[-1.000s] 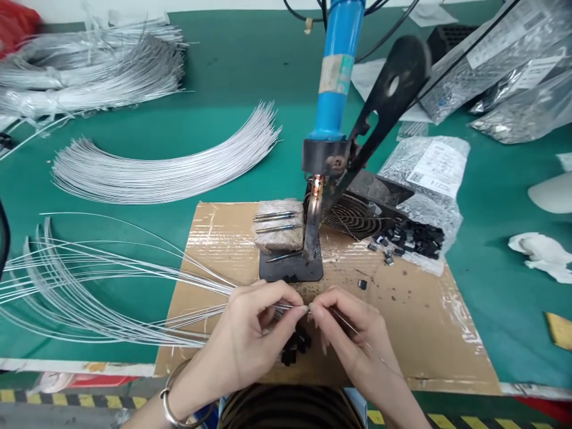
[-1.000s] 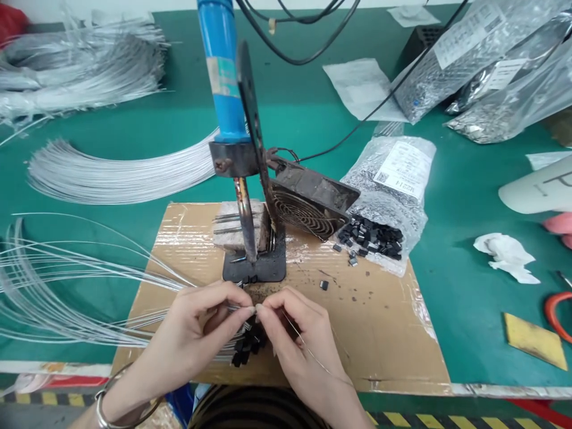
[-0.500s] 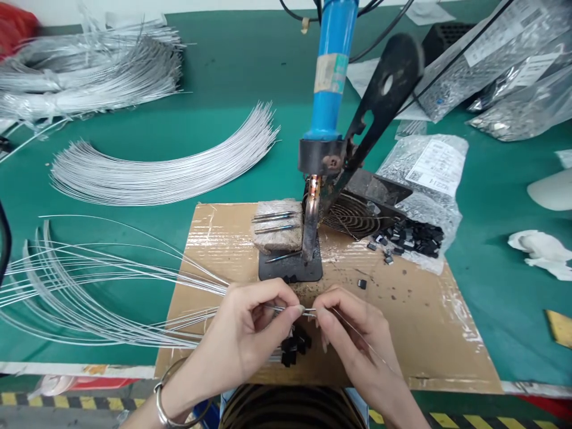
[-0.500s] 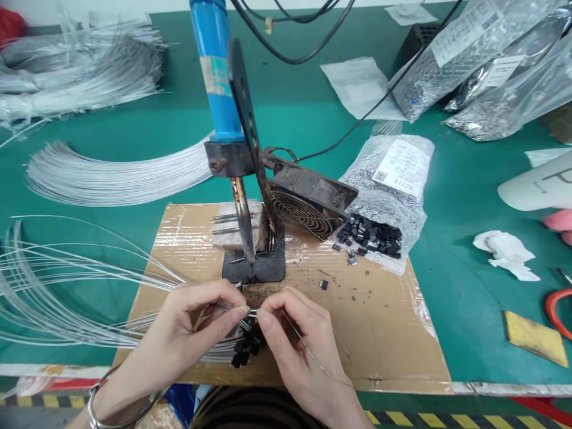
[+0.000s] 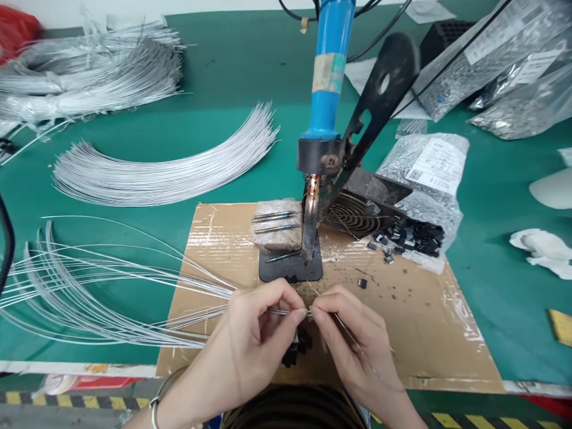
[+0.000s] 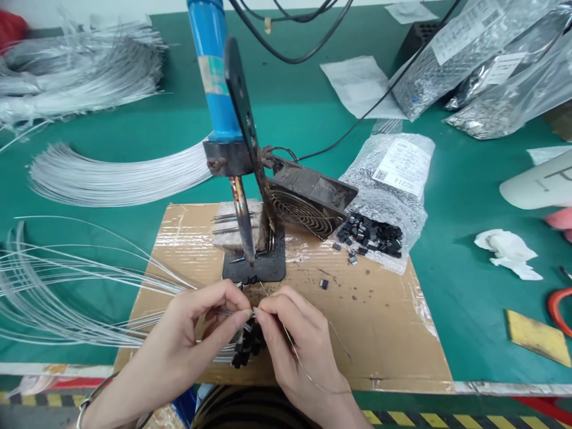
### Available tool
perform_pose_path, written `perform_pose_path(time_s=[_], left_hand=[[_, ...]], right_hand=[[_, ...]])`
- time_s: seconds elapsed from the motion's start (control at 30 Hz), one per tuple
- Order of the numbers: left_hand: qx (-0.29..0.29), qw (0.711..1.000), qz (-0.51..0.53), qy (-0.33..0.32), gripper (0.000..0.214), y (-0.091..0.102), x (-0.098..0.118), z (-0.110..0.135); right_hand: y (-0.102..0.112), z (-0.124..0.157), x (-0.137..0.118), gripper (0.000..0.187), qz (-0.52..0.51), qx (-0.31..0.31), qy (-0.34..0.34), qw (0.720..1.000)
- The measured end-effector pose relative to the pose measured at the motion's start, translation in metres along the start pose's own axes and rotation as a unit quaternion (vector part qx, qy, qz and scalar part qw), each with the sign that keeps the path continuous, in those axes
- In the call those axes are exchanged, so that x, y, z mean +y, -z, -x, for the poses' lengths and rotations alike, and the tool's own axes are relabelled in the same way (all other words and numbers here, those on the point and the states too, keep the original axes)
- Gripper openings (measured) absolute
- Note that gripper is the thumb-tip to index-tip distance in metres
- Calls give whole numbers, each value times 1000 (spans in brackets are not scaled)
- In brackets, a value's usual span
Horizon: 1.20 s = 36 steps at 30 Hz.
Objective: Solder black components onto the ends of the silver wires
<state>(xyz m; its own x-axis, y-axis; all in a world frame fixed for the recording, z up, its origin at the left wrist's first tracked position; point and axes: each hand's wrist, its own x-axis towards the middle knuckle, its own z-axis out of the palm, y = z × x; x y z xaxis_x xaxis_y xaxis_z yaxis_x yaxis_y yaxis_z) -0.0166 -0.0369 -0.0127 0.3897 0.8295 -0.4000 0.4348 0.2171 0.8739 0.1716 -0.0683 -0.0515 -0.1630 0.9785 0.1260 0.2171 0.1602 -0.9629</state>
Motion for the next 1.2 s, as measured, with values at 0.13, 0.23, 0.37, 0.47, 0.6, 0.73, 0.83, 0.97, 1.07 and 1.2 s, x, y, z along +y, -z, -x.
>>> perform_pose_path(time_s=[0.13,0.23,0.37,0.47,0.6,0.73,0.83,0.97,1.07,1.2], left_hand=[[7,999,49,3,23,-3,3,-2],[23,997,73,10,24,-4,5,-5],[42,996,75,17,25,-2,4,-6],[50,996,76,16,26,-1,5,-6],[49,994,96,10,24,-1,8,-7],[60,990,130,16,22,-3,9,-7],[75,988,133,5,20,-6,5,-5],[85,992,93,5,22,-8,-2,-2],[94,993,67,4,24,-8,-4,-1],[88,994,58,-2,24,-8,-4,-1]], right_hand=[[-4,1,0,20,-26,18,-23,999],[-7,3,0,24,-74,53,-85,992],[-10,3,1,23,-170,129,-174,961],[-12,2,0,19,-217,137,-178,950],[-15,0,-5,15,-266,120,-172,941],[-19,0,-12,12,-302,117,-199,925],[-21,0,-14,10,-336,120,-220,908],[-23,-2,-15,9,-367,119,-241,890],[-24,-3,-13,11,-377,119,-244,886],[-24,-3,-13,12,-373,120,-244,887]])
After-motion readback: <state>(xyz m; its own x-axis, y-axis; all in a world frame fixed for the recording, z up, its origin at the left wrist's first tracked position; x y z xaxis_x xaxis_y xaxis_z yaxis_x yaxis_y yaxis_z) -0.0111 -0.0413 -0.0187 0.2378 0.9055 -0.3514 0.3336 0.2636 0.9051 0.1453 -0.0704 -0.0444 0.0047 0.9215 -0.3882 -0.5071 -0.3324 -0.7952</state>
